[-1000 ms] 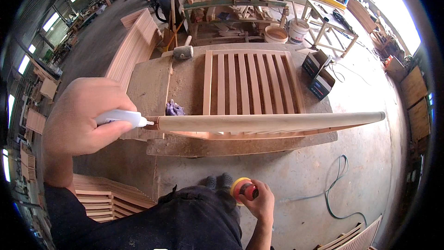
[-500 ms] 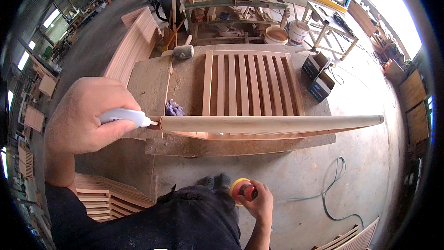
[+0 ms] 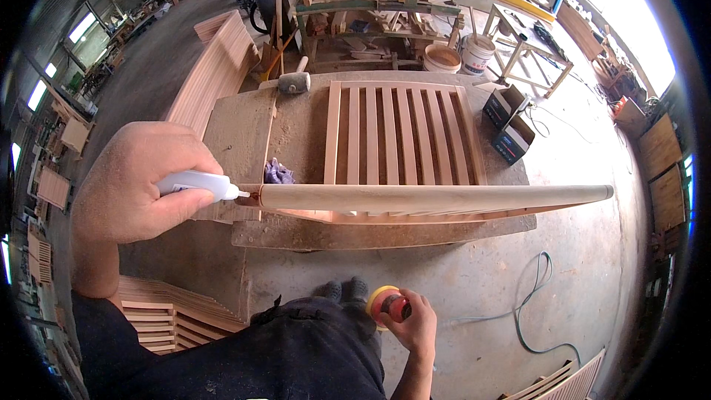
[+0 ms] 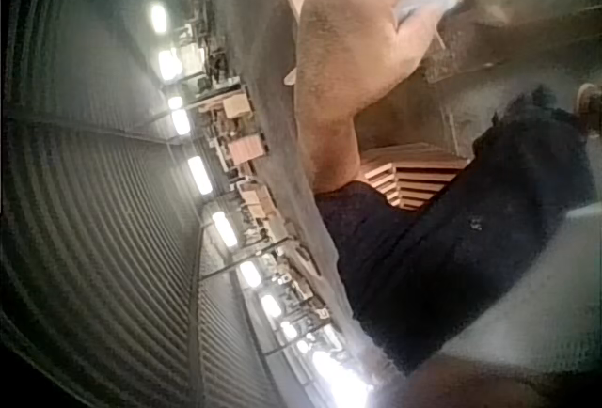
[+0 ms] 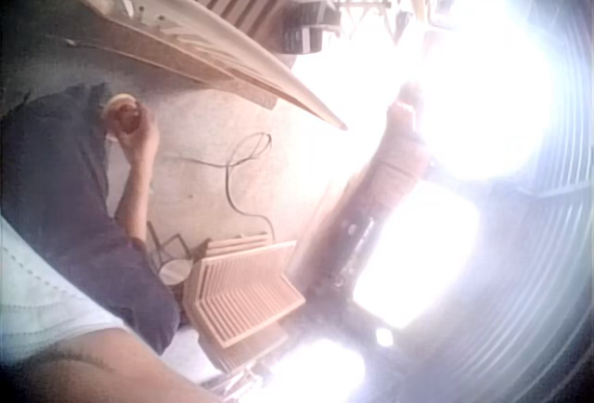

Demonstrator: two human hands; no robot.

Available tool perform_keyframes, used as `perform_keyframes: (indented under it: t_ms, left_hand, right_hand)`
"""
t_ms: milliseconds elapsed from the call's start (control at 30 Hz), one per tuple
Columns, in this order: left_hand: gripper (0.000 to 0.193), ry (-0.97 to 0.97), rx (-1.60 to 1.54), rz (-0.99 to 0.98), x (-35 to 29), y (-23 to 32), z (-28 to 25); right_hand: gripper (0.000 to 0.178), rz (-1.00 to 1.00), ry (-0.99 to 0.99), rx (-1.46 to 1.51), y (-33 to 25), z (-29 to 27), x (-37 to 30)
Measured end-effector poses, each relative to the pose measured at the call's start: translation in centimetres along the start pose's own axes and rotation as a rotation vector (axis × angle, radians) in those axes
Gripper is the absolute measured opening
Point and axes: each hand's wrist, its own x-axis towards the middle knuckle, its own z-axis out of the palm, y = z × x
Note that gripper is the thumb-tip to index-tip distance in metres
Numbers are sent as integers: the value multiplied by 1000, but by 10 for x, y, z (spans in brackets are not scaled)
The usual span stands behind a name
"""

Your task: The person uses an orbital sander to smooth the edges of a wooden chair frame in a workshop. They apply a liquid from a squeeze bottle to the wood and continue sanding the surface. The person handles multiple chair frames, moving them between a workbench and a stack on the floor.

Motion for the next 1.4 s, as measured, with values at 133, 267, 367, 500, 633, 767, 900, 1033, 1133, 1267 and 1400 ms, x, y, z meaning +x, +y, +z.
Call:
perform_keyframes:
  t_ms: [133, 267, 367, 500, 633, 767, 900, 1033, 1133, 1267, 1400]
  left_hand:
    - [17, 11, 5, 38, 2, 0, 1]
    - [17, -2, 24, 26, 4, 1, 2]
    - [17, 7, 22, 12, 3, 2, 2]
    - [17, 10, 19, -3, 1, 2, 2]
    - [17, -7, 31, -9, 0, 0, 0]
    - [17, 14, 23, 5, -1, -1, 2]
    - [16, 21, 31, -1, -3, 0, 2]
    - [17, 21, 29, 6, -1, 0, 2]
    - [16, 40, 26, 24, -3, -3, 2]
    - [16, 44, 19, 9, -9, -5, 2]
    - [16, 62, 25, 1, -12, -7, 3]
  right_hand:
    - [71, 12, -9, -20, -3, -1, 0]
    - [71, 35, -17, -24, -3, -1, 0]
    - [72, 64, -26, -24, -5, -1, -1]
    - [72, 36, -25, -36, 0, 0, -1]
    - [71, 18, -9, -32, -3, 0, -1]
    - [71, 4, -6, -22, 0, 1, -1]
    - [71, 16, -10, -26, -4, -1, -3]
    - [71, 9, -10, -42, 0, -1, -4]
    - [71, 11, -10, -59, 0, -1, -5]
    - [69, 5, -6, -51, 2, -2, -6]
    - [69, -3, -8, -48, 0, -4, -6]
